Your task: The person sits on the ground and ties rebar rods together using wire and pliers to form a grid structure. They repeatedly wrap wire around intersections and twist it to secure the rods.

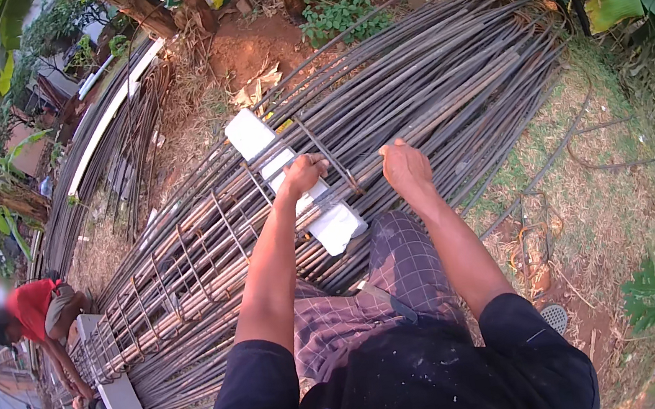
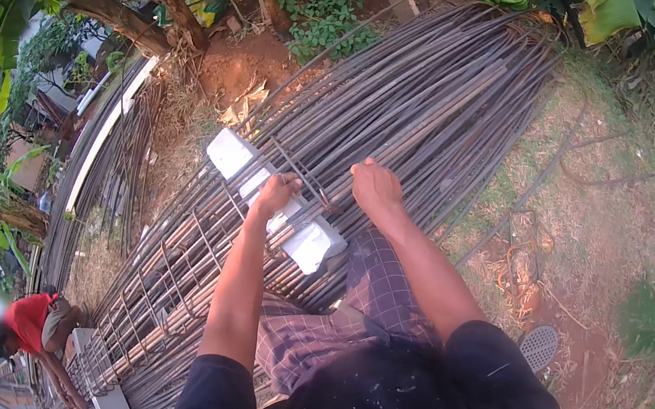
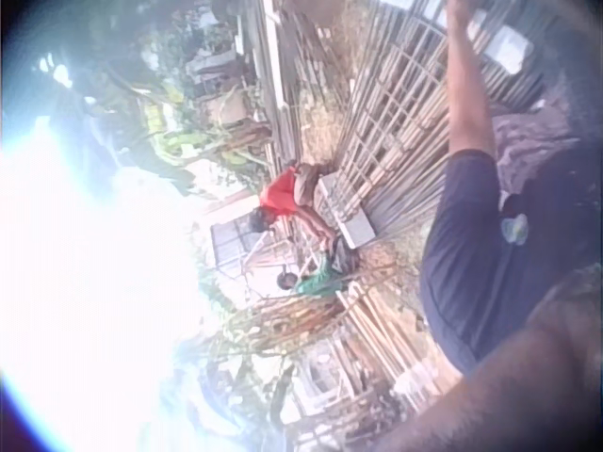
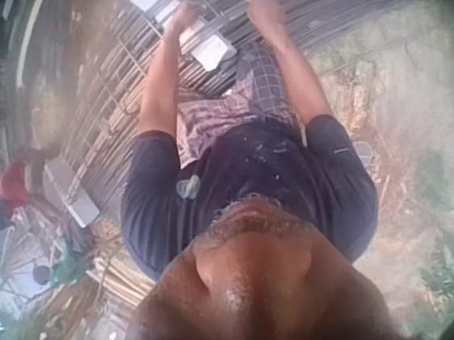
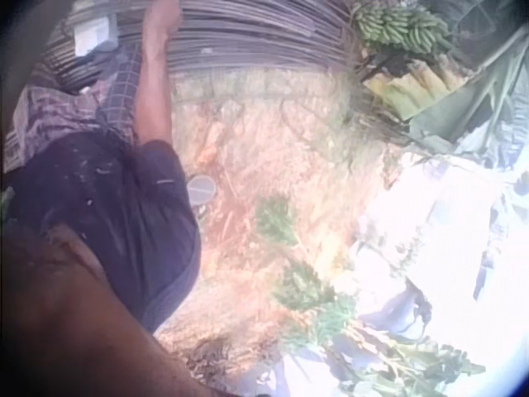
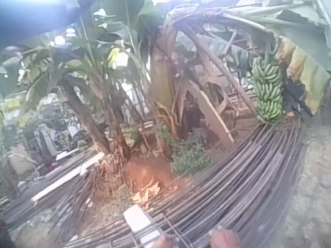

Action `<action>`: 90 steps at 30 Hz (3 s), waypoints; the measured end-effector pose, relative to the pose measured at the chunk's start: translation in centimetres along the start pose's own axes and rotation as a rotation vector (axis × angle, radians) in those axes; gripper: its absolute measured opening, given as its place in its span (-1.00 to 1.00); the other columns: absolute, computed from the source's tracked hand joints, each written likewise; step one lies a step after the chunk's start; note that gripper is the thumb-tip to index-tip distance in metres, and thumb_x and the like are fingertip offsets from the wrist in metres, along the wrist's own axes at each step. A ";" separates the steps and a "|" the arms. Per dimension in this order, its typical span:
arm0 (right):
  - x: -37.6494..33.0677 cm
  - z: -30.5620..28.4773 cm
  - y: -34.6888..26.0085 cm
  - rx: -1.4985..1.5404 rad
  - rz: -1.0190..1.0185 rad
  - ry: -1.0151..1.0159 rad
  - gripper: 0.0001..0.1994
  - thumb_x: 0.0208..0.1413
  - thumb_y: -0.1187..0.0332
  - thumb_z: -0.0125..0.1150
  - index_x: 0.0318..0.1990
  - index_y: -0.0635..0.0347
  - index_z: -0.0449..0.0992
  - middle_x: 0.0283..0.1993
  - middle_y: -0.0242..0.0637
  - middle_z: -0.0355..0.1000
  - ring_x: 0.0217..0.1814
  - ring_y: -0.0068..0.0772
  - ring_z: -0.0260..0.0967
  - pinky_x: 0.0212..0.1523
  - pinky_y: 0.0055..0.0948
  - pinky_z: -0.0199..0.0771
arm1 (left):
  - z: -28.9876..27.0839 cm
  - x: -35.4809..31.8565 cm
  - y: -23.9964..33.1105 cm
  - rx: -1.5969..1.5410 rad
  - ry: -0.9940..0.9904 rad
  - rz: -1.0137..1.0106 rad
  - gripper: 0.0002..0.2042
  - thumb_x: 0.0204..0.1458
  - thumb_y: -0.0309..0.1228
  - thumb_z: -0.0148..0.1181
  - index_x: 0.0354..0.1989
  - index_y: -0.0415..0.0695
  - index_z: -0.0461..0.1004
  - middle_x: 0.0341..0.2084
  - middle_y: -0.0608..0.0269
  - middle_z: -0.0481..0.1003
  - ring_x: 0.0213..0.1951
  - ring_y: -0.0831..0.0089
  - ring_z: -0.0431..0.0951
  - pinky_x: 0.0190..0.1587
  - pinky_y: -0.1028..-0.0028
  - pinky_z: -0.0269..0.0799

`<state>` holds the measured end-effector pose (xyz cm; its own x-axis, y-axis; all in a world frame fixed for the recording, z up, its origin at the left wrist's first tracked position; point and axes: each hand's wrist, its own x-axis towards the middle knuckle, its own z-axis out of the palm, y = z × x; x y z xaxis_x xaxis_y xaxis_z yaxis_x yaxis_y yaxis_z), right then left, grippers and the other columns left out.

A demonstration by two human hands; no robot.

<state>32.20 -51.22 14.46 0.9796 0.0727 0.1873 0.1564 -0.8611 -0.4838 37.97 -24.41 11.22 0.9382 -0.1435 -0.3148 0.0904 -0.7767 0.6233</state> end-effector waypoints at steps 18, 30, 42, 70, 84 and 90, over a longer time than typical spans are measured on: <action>8.8 9.5 -3.3 0.331 0.228 -0.458 -0.80 0.11 0.29 0.28 -0.17 0.09 0.72 -0.42 -0.22 0.59 -0.52 -0.39 0.44 -0.43 -0.33 0.47 | 0.5 0.4 0.5 -0.036 0.295 -0.017 -0.45 0.19 -0.34 0.02 0.38 -0.12 0.17 -0.27 0.04 0.68 0.04 0.10 0.61 0.25 0.00 0.10; 8.5 9.1 -3.1 0.527 0.232 -0.476 -0.82 0.15 0.31 0.27 -0.19 0.10 0.73 -0.38 -0.27 0.55 -0.41 -0.40 0.42 -0.38 -0.30 0.36 | 3.7 0.4 4.1 -0.535 0.899 -0.256 -0.51 0.04 -0.42 0.33 0.17 -0.11 0.37 -0.32 0.06 0.66 -0.22 0.07 0.66 -0.01 0.16 0.47; 7.4 3.4 -3.1 0.087 -0.229 -0.257 -0.86 0.05 0.33 0.30 -0.37 0.22 0.62 -0.32 -0.02 0.56 -0.20 0.12 0.56 -0.21 -0.01 0.56 | 3.8 -2.0 5.1 -0.489 0.830 -0.071 -0.66 0.00 -0.40 0.39 -0.07 -0.17 0.45 -0.37 0.12 0.67 -0.26 0.24 0.68 -0.15 0.26 0.52; 7.2 -0.6 -6.4 -0.187 -0.794 0.044 -0.94 0.09 0.36 0.25 -0.30 0.06 0.51 -0.24 -0.36 0.38 -0.16 -0.30 0.52 -0.37 -0.22 0.56 | 7.5 -1.2 4.6 -0.520 1.003 0.053 -0.56 0.02 -0.57 0.22 0.13 -0.08 0.43 -0.27 0.08 0.64 -0.17 0.09 0.65 -0.15 0.18 0.52; 13.5 3.2 -10.3 -0.271 -1.016 -0.149 -0.86 0.03 0.25 0.31 -0.36 0.07 0.55 -0.24 -0.32 0.46 -0.17 -0.22 0.58 -0.32 -0.20 0.60 | 9.9 -2.6 5.7 -0.613 1.061 0.107 -0.31 0.02 -0.69 0.15 0.36 -0.12 0.05 0.11 -0.11 0.30 -0.01 -0.13 0.53 -0.02 0.10 0.53; 15.7 5.1 -10.1 -0.230 -0.757 -0.337 -0.77 0.00 0.15 0.41 -0.31 0.08 0.61 -0.17 -0.23 0.55 -0.11 -0.05 0.57 -0.18 0.00 0.54 | 8.8 -2.0 6.5 -0.432 1.062 0.046 -0.66 0.00 -0.61 0.30 -0.02 -0.24 0.45 0.04 -0.07 0.35 0.01 -0.10 0.50 0.05 0.09 0.44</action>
<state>46.61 -38.82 17.96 0.6126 0.7830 0.1080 0.7892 -0.5983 -0.1384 33.71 -34.54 9.61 0.7333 0.5832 0.3493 -0.0368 -0.4791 0.8770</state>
